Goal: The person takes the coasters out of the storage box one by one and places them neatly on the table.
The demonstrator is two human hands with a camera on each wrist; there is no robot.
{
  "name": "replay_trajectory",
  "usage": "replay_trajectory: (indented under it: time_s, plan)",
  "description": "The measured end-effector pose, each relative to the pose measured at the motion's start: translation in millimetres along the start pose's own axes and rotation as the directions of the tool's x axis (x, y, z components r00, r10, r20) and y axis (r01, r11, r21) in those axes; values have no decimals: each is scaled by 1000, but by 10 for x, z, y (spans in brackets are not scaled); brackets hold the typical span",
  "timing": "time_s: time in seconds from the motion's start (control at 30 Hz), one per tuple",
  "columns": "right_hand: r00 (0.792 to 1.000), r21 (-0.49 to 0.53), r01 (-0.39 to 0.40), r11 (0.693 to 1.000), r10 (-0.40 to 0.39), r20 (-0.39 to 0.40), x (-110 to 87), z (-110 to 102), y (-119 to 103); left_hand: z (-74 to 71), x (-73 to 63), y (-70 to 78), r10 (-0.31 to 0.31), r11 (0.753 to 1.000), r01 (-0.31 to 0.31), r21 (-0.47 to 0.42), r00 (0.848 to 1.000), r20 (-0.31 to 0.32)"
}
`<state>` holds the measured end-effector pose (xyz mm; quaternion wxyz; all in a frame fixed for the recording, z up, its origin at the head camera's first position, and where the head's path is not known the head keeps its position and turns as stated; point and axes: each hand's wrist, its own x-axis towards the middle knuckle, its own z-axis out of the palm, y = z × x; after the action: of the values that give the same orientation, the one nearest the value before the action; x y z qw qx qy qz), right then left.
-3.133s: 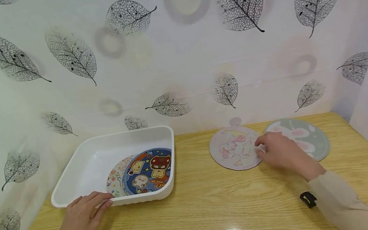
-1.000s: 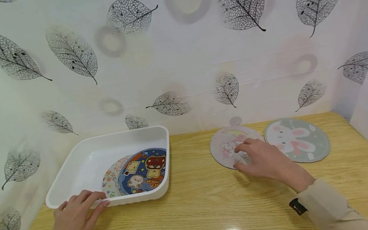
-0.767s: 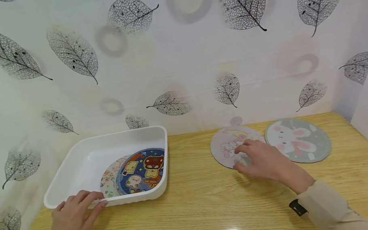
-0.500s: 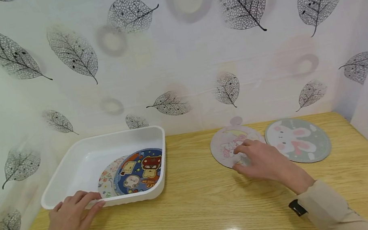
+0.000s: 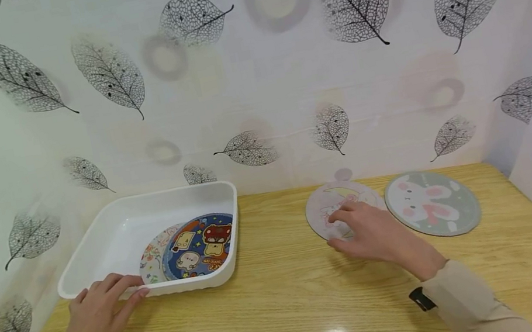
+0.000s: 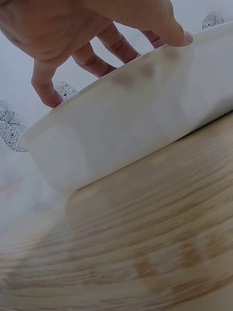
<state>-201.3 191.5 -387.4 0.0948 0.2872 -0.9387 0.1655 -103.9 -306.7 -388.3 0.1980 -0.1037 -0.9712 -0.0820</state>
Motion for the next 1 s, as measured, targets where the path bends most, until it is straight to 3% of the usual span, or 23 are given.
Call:
replay_trajectory:
  time_s: [0.3, 1.0]
  plan:
    - [999, 2, 42, 999, -42, -13, 82, 34, -75, 18, 4, -35, 22, 1000, -22, -5, 999, -29]
    - [991, 9, 130, 991, -130, -9, 285, 96, -290, 18, 8, -41, -2, 998, 2, -55, 1000, -7]
